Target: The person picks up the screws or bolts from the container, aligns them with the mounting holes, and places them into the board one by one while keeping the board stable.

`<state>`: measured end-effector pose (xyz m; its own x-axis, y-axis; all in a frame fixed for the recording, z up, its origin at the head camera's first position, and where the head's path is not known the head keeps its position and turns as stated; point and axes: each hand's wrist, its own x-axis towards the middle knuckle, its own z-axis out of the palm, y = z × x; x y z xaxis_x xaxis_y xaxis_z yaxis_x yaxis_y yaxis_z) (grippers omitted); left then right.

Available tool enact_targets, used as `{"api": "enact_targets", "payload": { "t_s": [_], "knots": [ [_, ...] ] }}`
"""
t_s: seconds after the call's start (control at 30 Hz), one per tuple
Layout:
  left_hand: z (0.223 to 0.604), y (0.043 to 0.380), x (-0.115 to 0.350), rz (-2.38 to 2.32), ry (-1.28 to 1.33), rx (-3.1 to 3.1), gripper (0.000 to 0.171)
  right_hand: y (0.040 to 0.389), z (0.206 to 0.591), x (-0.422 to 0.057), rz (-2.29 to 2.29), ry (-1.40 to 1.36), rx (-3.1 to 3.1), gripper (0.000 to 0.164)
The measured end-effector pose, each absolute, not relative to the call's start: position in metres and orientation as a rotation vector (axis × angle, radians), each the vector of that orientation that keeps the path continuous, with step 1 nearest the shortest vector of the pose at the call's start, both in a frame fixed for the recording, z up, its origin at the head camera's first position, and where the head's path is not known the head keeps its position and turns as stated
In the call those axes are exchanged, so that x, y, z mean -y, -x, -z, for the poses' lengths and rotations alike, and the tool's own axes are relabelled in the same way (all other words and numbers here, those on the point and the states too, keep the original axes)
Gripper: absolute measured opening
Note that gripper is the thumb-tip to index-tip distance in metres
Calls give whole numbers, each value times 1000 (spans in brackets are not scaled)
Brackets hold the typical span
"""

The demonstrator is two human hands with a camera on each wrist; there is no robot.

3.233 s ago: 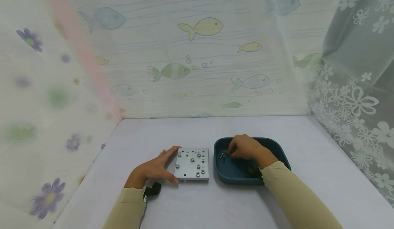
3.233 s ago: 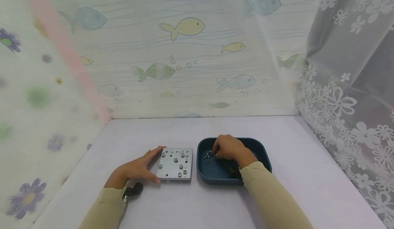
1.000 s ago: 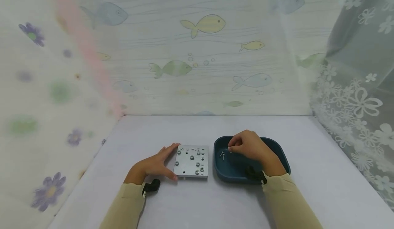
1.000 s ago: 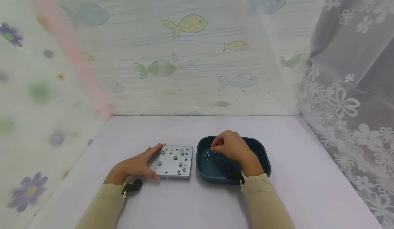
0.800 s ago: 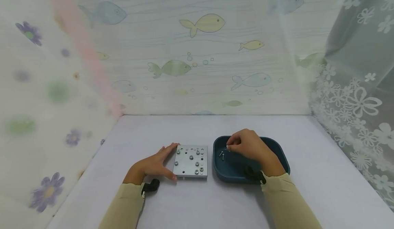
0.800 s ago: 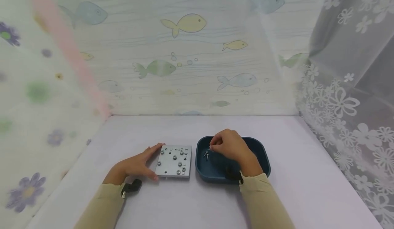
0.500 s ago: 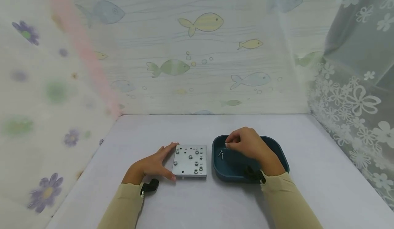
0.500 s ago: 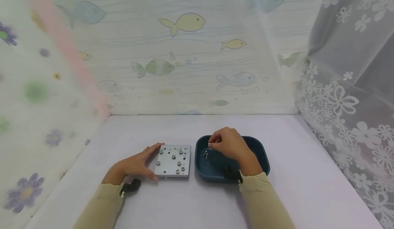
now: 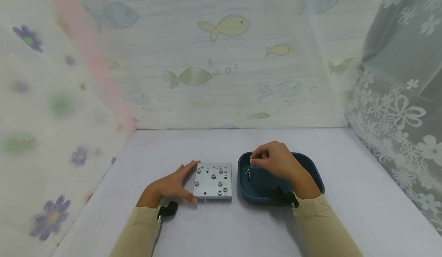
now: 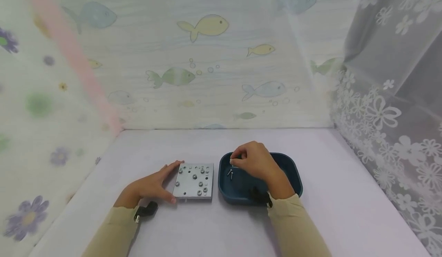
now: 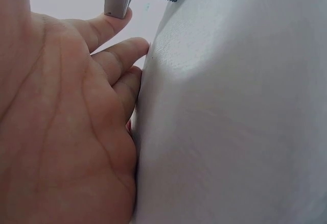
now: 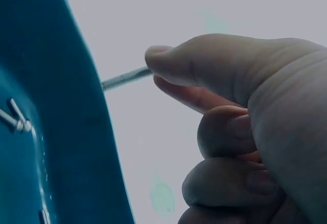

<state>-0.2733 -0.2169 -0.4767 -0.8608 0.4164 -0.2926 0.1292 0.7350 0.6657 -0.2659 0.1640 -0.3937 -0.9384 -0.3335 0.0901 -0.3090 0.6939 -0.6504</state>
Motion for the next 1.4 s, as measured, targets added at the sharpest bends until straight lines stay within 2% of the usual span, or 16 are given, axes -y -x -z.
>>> {"api": "enact_targets", "payload": {
  "t_s": [0.33,0.67,1.4],
  "knots": [
    [478,275,218,-912,-431,-2514,135,260,388,-155,1132,596,-2838,10],
    [478,274,218,-941,-406,-2504,135,254,398,-129,1199,615,-2785,5],
    [475,274,218,-960,-423,-2477,131,243,413,-91,1197,706,-2802,8]
  ]
}}
